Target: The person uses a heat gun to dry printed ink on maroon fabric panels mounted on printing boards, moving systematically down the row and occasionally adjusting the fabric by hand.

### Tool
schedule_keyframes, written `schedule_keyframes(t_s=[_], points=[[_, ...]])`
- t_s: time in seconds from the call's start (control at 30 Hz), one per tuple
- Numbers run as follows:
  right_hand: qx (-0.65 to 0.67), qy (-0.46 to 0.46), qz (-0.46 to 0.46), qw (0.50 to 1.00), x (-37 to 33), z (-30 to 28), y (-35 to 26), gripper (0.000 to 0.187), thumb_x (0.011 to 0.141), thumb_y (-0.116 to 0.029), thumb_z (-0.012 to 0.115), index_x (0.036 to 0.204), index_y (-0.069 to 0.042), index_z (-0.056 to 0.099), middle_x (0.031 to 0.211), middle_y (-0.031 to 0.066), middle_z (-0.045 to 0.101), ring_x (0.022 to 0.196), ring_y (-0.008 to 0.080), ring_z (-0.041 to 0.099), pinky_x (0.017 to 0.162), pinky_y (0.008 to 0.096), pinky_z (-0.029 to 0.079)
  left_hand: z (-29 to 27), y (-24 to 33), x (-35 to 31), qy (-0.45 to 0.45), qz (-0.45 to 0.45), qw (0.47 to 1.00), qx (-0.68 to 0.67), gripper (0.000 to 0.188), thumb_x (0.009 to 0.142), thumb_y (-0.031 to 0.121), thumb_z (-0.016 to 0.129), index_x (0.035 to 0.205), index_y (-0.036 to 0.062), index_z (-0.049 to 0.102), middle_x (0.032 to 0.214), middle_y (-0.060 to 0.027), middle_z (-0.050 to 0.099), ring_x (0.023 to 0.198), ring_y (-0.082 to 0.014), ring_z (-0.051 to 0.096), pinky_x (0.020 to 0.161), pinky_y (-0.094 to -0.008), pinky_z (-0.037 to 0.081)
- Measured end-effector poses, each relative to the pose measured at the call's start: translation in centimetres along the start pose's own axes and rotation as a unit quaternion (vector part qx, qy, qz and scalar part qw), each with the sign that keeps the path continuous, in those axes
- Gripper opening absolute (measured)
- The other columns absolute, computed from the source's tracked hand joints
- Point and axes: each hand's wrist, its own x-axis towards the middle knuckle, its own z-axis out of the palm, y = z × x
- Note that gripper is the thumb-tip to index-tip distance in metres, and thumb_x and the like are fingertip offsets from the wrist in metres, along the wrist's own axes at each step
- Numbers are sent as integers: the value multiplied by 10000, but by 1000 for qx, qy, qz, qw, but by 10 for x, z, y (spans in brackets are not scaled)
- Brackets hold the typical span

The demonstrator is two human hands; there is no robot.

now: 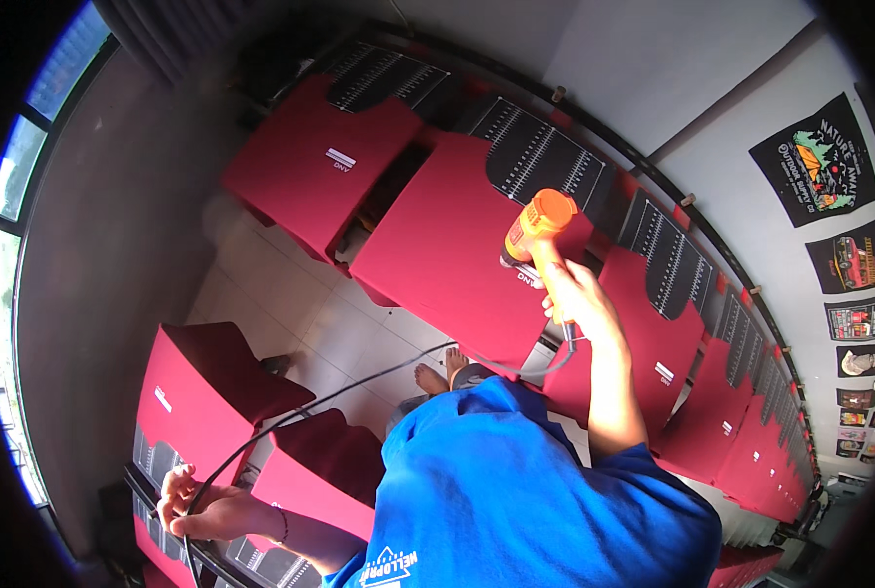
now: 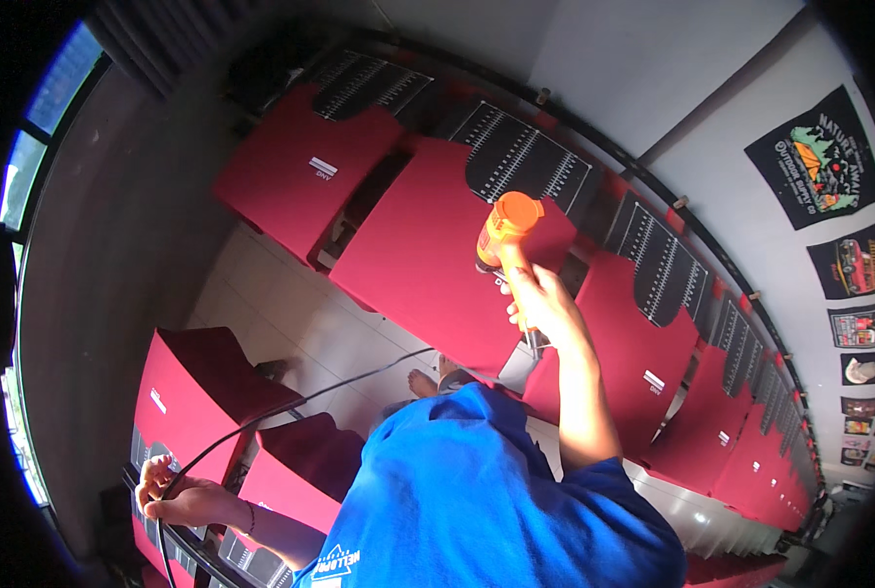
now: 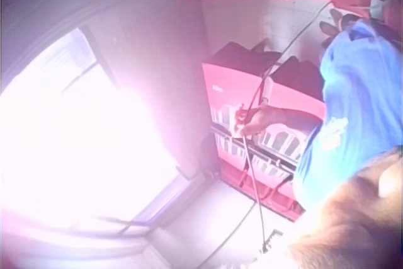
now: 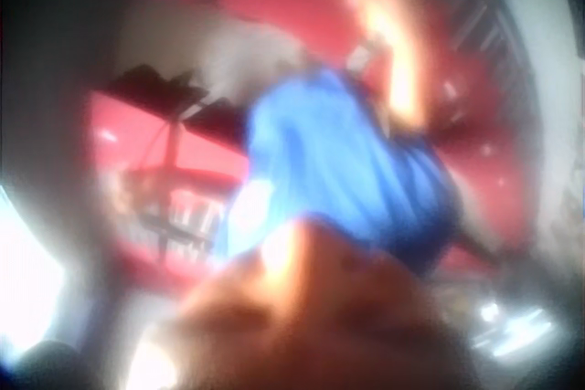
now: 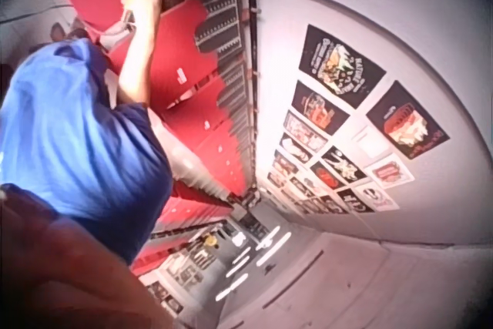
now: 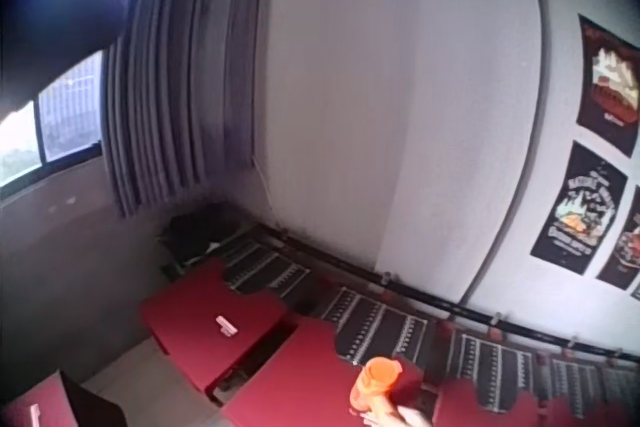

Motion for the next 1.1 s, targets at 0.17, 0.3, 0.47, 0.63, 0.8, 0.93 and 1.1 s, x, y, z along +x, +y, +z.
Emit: schedule_keyframes(t_s=[0.17, 0.3, 0.47, 0.63, 0.8, 0.93, 1.1], points=[[15, -15, -9, 1000, 0, -4, 10, 395, 1003, -338, 502, 1172, 17, 547, 914, 65, 610, 657, 110, 597, 551, 261, 524, 6, 9, 7, 31, 11, 999, 3, 570, 950, 623, 436, 963, 59, 518, 865, -160, 616, 808, -230, 588, 785, -325, 477], [-5, -5, -8, 1000, -4, -6, 16, 387, 1002, -323, 503, 1191, 14, 530, 920, 70, 615, 660, 112, 600, 548, 263, 522, 19, 9, 5, 25, 29, 999, -5, 573, 951, 619, 438, 954, 53, 525, 849, -165, 616, 794, -235, 588, 770, -332, 489], [9, 8, 8, 1000, -14, -15, 19, 399, 1002, -330, 502, 1208, 10, 527, 928, 73, 615, 665, 108, 601, 528, 263, 511, 27, 10, 1, 31, 34, 999, -19, 579, 951, 615, 443, 957, 43, 531, 828, -167, 608, 778, -236, 582, 761, -335, 490], [9, 6, 39, 999, -24, -21, 15, 360, 1007, -307, 493, 1193, 0, 527, 934, 74, 614, 645, 100, 593, 513, 241, 497, 33, 12, -3, 61, 51, 997, -6, 510, 956, 590, 460, 974, 83, 511, 798, -123, 532, 766, -225, 502, 731, -328, 448], [34, -4, 32, 999, -28, -30, 30, 358, 1007, -279, 500, 1241, -8, 504, 946, 78, 615, 638, 99, 594, 518, 243, 502, 49, 19, -6, 74, 84, 994, 1, 517, 956, 592, 457, 979, 78, 514, 792, -118, 521, 739, -220, 490, 707, -340, 434], [56, 5, 30, 998, -33, -34, 39, 368, 1009, -280, 497, 1256, -8, 499, 945, 83, 614, 636, 102, 596, 531, 248, 512, 55, 17, -7, 45, 80, 996, -17, 529, 942, 599, 480, 976, 72, 518, 790, -109, 516, 734, -217, 485, 694, -355, 431], [46, 23, 48, 998, -44, -36, 30, 375, 1008, -289, 496, 1246, 0, 505, 937, 78, 614, 647, 105, 596, 532, 248, 512, 67, 4, -1, 63, 117, 991, -11, 539, 919, 610, 512, 934, 71, 525, 737, -115, 525, 684, -225, 491, 668, -372, 450]])
